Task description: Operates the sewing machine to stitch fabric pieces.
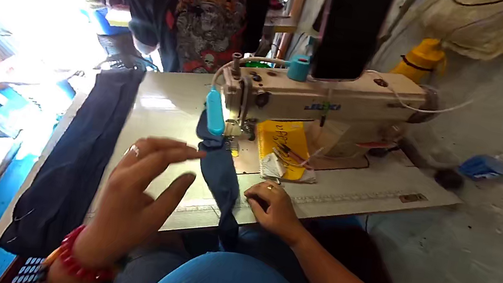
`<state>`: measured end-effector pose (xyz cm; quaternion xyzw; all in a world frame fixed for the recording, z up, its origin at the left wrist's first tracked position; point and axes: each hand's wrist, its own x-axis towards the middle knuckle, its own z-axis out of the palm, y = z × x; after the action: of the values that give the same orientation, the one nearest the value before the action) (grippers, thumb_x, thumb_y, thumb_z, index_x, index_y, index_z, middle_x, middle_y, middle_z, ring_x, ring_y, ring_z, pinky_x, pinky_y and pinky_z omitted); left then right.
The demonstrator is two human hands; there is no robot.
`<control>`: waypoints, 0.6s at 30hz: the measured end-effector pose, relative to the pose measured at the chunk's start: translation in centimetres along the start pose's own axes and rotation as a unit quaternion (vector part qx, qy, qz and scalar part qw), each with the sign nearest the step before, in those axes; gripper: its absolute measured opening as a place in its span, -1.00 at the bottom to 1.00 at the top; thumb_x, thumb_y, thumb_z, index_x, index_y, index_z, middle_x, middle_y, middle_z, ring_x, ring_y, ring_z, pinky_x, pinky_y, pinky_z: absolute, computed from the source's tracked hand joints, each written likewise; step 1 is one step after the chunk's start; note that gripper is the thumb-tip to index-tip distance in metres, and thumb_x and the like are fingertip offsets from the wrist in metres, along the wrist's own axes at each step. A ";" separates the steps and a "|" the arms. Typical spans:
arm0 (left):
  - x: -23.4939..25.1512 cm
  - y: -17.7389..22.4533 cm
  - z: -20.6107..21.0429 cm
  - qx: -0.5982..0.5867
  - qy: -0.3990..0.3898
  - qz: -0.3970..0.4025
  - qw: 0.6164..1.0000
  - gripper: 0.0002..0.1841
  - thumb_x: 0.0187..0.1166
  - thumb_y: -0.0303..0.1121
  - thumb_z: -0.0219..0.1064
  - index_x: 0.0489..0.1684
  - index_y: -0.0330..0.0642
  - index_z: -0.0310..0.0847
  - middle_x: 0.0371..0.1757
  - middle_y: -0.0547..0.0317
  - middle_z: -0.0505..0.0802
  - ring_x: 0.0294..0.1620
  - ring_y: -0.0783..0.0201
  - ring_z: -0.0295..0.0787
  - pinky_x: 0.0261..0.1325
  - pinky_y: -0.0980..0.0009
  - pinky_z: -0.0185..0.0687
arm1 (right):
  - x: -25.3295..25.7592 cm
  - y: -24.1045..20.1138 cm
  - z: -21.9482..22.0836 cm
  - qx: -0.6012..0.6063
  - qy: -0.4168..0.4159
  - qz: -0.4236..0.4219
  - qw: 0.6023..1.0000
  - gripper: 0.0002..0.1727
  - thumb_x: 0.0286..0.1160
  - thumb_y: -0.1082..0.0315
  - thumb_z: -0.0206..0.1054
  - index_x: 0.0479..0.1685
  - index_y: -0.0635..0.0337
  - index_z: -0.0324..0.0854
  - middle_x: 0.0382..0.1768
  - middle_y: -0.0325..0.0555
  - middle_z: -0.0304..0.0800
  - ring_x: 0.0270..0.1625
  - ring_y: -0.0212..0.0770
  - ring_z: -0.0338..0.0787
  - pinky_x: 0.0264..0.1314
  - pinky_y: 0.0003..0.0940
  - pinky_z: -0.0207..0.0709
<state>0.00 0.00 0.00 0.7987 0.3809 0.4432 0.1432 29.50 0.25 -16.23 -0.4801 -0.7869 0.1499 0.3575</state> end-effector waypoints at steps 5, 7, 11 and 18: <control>4.0 -4.2 4.2 0.048 0.049 0.013 0.998 -0.69 0.53 -0.26 0.40 0.18 -0.10 0.81 0.36 -0.03 0.75 0.51 -0.01 0.53 0.53 -0.01 0.42 | -0.1 0.3 0.0 -0.016 0.004 -0.011 1.000 -0.74 0.53 0.20 0.24 -0.11 -0.04 0.87 -0.09 -0.31 0.91 0.08 -0.28 0.78 0.25 -0.23 0.60; 5.2 -4.8 5.8 0.062 0.008 0.038 0.997 -0.56 0.54 -0.12 0.41 0.39 0.02 0.73 0.53 -0.01 0.66 0.69 -0.13 0.37 0.65 -0.19 0.26 | -0.1 0.2 0.0 -0.011 0.006 -0.010 1.000 -0.74 0.53 0.19 0.24 -0.11 -0.05 0.87 -0.09 -0.33 0.91 0.08 -0.31 0.77 0.25 -0.26 0.58; 7.6 -5.1 6.5 -0.002 0.025 0.061 0.998 -0.73 0.68 -0.17 0.26 0.01 -0.05 0.86 0.38 0.04 0.76 0.63 -0.04 0.46 0.65 -0.12 0.27 | -0.1 0.1 -0.1 -0.008 0.005 -0.008 1.000 -0.75 0.54 0.19 0.24 -0.11 -0.06 0.86 -0.09 -0.35 0.91 0.08 -0.33 0.77 0.25 -0.29 0.58; 11.8 -4.1 6.0 0.106 -0.040 0.063 0.992 -0.91 0.41 -0.44 0.50 -0.22 -0.11 0.86 0.21 0.03 0.75 0.41 -0.11 0.54 0.34 -0.13 0.47 | -0.3 0.1 -0.1 -0.013 0.004 -0.002 1.000 -0.77 0.54 0.18 0.24 -0.12 -0.10 0.84 -0.09 -0.38 0.90 0.07 -0.36 0.76 0.25 -0.31 0.57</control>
<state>6.64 12.02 1.38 0.8489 0.3685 0.3763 0.0443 29.75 0.05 -16.33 -0.4839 -0.7883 0.1370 0.3545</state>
